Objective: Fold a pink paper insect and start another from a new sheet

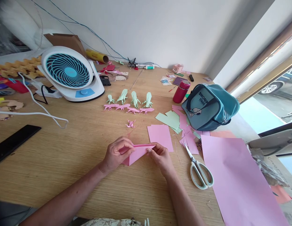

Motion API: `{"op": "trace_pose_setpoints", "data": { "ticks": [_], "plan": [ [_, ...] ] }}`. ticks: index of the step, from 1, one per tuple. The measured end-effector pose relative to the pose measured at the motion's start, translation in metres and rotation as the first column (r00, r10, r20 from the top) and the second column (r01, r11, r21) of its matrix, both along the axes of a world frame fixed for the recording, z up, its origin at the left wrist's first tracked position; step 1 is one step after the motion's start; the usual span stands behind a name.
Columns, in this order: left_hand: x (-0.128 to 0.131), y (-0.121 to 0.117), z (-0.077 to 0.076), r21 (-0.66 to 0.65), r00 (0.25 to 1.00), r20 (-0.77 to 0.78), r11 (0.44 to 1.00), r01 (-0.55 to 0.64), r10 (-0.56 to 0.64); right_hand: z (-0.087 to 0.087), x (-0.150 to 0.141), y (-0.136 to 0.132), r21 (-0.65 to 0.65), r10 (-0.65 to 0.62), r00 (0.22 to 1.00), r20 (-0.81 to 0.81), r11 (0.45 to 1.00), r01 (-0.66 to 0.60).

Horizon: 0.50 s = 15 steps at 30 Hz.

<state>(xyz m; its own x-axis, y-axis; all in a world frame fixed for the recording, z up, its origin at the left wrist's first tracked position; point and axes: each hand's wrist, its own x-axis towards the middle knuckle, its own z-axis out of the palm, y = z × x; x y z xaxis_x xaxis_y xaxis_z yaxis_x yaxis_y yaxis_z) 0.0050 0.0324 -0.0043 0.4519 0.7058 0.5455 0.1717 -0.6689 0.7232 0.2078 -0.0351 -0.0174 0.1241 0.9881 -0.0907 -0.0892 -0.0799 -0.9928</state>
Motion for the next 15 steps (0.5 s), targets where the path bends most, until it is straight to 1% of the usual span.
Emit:
{"op": "trace_pose_setpoints", "data": {
  "ticks": [5,11,15],
  "plan": [
    [0.0012,-0.0016,0.0013,-0.014,1.000,0.003,1.000,-0.018,0.018,0.0000,-0.0002,-0.0011,-0.008,-0.007,1.000,-0.020,1.000,0.006],
    [0.0014,-0.0021,0.0012,-0.005,0.999,0.010,0.999,-0.035,0.035,-0.0032,-0.0005,-0.0034,-0.041,0.014,0.983,-0.180,0.999,-0.022],
    [0.0012,-0.0030,0.0019,0.033,0.999,0.013,0.999,-0.033,0.033,-0.0022,-0.0019,-0.0033,-0.078,-0.019,0.958,-0.286,0.997,-0.004]
  ]
}}
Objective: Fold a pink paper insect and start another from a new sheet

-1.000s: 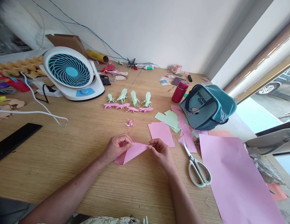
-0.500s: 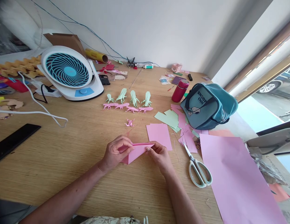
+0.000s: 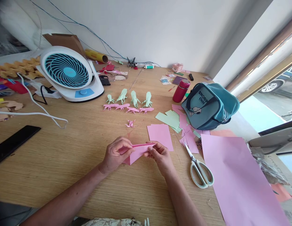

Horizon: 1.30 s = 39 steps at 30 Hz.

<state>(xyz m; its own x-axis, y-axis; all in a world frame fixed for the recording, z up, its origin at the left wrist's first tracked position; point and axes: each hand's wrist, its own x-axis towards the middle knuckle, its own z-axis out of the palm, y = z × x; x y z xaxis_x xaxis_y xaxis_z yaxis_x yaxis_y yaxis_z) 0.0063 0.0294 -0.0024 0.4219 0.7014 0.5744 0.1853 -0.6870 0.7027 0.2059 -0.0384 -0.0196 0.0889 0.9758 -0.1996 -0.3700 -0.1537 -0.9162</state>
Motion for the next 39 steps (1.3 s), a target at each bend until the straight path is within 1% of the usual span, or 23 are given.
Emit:
{"op": "trace_pose_setpoints", "data": {
  "ticks": [3,8,14,21,26,39],
  "plan": [
    [-0.001,-0.002,0.002,0.056,1.000,-0.009,0.998,-0.010,0.010,0.002,-0.001,0.000,-0.013,-0.031,0.998,-0.054,0.999,0.031],
    [-0.002,-0.007,0.005,0.171,0.999,-0.036,0.985,-0.019,0.026,0.004,-0.003,-0.002,0.011,-0.045,0.997,-0.059,0.999,0.046],
    [-0.003,-0.009,0.008,0.233,0.997,-0.060,0.972,-0.024,0.039,0.006,-0.004,-0.003,0.051,-0.089,0.994,-0.063,0.994,0.092],
    [-0.002,-0.010,0.008,0.279,0.998,-0.055,0.960,-0.025,0.043,0.007,-0.005,-0.004,0.063,-0.105,0.985,-0.135,0.991,0.114],
    [-0.001,-0.011,0.009,0.283,0.998,-0.047,0.959,-0.030,0.045,0.007,-0.005,-0.005,0.080,-0.099,0.974,-0.205,0.990,0.118],
    [-0.003,-0.010,0.007,0.287,0.997,-0.071,0.958,-0.016,0.038,0.010,-0.004,-0.004,0.102,-0.109,0.974,-0.199,0.986,0.131]
  ]
}}
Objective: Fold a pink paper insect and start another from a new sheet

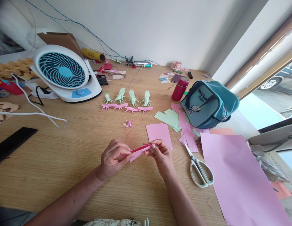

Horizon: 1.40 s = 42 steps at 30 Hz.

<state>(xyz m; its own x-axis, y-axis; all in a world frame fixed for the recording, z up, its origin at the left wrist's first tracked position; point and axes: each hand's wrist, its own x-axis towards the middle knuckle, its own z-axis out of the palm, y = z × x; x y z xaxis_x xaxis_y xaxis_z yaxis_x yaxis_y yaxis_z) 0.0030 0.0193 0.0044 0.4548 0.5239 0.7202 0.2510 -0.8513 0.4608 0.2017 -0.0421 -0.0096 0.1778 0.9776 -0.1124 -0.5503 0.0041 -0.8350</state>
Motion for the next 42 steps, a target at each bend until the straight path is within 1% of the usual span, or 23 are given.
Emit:
{"op": "trace_pose_setpoints", "data": {
  "ticks": [23,34,37,42],
  "plan": [
    [0.0002,0.0016,0.0010,0.000,0.999,0.007,0.999,-0.034,0.034,-0.0046,0.0018,0.0004,-0.005,-0.026,0.999,0.041,1.000,0.027],
    [-0.0005,0.0033,0.0022,0.000,0.999,0.002,0.999,-0.033,0.033,0.0015,0.0007,0.0003,-0.041,-0.056,0.996,0.076,0.997,0.059],
    [-0.0006,0.0043,0.0026,-0.042,0.999,0.024,0.999,-0.029,0.030,0.0013,0.0011,0.0003,-0.047,-0.056,0.995,0.079,0.997,0.060],
    [0.0001,0.0069,0.0029,-0.192,0.997,0.068,0.981,-0.018,0.031,-0.0002,0.0013,0.0006,-0.056,-0.061,0.992,0.107,0.996,0.067]
  ]
}}
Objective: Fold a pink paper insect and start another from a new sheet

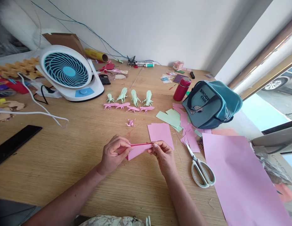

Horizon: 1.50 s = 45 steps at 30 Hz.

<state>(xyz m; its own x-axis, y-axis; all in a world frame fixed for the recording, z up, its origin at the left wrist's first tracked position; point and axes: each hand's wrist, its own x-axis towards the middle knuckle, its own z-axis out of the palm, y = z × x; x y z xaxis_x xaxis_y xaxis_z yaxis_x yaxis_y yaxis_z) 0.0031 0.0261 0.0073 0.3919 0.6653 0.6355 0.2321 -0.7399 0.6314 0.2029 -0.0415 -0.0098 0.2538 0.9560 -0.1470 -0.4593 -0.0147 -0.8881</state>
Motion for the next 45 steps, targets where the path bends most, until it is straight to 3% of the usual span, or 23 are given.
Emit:
{"op": "trace_pose_setpoints", "data": {
  "ticks": [6,15,24,29,34,45],
  "plan": [
    [0.001,0.006,-0.005,-0.145,1.000,-0.018,0.989,-0.019,0.017,-0.007,0.001,0.001,-0.004,-0.053,0.975,0.216,0.998,0.056],
    [-0.004,0.016,-0.009,-0.250,0.985,-0.171,0.966,-0.072,0.029,-0.020,0.006,0.001,-0.045,0.036,0.810,0.585,0.999,-0.012],
    [-0.006,0.018,-0.013,-0.206,0.935,-0.352,0.971,-0.125,0.046,-0.019,0.003,-0.002,-0.065,0.117,0.671,0.732,0.993,-0.102],
    [-0.005,0.017,-0.018,-0.145,0.880,-0.471,0.979,-0.144,0.060,-0.014,0.001,-0.004,-0.118,0.193,0.505,0.841,0.977,-0.177],
    [-0.003,0.015,-0.021,-0.141,0.834,-0.548,0.975,-0.171,0.067,-0.017,0.001,-0.005,-0.127,0.188,0.337,0.923,0.973,-0.194],
    [-0.002,0.016,-0.023,-0.173,0.770,-0.633,0.954,-0.244,0.082,-0.023,0.002,-0.006,-0.131,0.187,0.277,0.942,0.969,-0.208]
  ]
}}
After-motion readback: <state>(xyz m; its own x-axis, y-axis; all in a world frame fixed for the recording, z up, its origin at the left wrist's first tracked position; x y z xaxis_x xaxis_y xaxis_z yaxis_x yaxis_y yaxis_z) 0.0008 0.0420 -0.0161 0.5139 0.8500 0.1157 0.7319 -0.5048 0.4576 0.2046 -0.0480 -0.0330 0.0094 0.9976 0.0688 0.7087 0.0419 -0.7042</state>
